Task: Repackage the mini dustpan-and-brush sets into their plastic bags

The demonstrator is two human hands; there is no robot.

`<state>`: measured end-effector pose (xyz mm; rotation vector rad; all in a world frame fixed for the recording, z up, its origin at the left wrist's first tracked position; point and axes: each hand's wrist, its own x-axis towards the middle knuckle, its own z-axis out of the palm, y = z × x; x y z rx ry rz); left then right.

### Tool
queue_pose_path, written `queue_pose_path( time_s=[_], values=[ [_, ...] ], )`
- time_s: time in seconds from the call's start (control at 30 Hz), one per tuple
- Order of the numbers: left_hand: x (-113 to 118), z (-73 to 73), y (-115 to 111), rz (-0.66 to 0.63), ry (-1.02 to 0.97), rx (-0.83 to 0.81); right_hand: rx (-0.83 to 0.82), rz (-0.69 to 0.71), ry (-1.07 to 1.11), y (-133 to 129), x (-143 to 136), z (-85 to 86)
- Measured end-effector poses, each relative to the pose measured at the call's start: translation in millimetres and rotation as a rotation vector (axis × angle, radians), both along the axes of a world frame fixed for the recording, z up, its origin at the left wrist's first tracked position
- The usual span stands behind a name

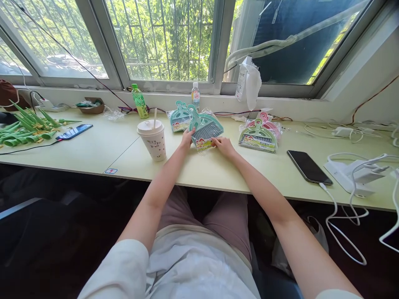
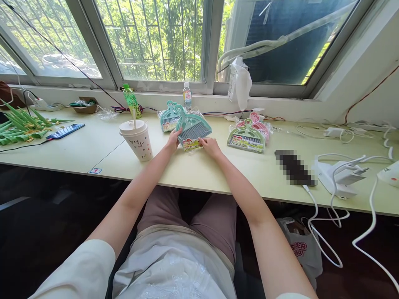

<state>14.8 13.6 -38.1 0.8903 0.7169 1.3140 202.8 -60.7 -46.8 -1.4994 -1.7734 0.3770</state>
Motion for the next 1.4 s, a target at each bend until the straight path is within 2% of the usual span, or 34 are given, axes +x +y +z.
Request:
queue_pose_path(
  time_s=[0.07,0.13,0.27,0.37,0.47,0.57,0.77,0.87,0.93,1.0,1.07,1.17,1.23,1.3,1.4],
  values=[
    [0.4,2.1,-1.4,0.009,-0.049,-0.009,-0.058,-0.056,0.014,1.7,3.9,-1.9],
    [0.6,2.9,-1.6,0.021,-0.093,-0.018,-0.072,-0.169,0.047,3.3,8.6,-2.3],
    [1.0,1.3,0.4,-0.008,-0.143,-0.015,-0.124,-0.349,0.365,5.7,16.8,-1.1],
    [1.0,0.0,0.7,-0.037,-0.142,-0.015,-0.13,-0.4,0.614,6.0,22.4,-0.3],
    [0.6,0.7,-0.9,-0.023,-0.144,-0.035,-0.186,-0.34,0.679,5.5,27.5,0.9],
    [-0.5,2.7,-1.8,0.031,-0.188,-0.063,-0.208,-0.282,0.582,5.2,32.0,3.5],
    [-5.9,5.8,3.6,0.124,-0.305,-0.093,-0.012,-0.47,-0.022,-0.9,37.7,7.9],
    [-7.0,6.4,4.4,0.133,-0.33,-0.077,0.081,-0.476,-0.279,-7.9,33.1,9.9],
    [-5.6,7.0,2.4,0.109,-0.332,-0.051,0.18,-0.45,-0.31,-12.1,26.5,12.6],
    [-2.8,8.1,-1.0,0.083,-0.321,-0.034,0.26,-0.414,-0.227,-14.6,18.1,15.7],
    [0.5,9.4,-5.1,0.055,-0.307,-0.021,0.256,-0.311,-0.038,-14.8,8.9,17.6],
    [4.3,11.8,-11.1,0.008,-0.293,-0.002,0.101,-0.098,0.352,-11.4,-3.6,14.7],
    [5.5,13.7,-15.4,-0.034,-0.275,0.011,-0.009,-0.021,0.593,-7.6,-8.6,9.9],
    [5.8,15.6,-20.4,-0.097,-0.245,0.019,-0.085,-0.007,0.774,-3.4,-9.3,6.1],
    [5.5,17.9,-27.5,-0.201,-0.167,-0.001,-0.115,-0.062,0.939,1.2,-2.6,5.7]
  ],
)
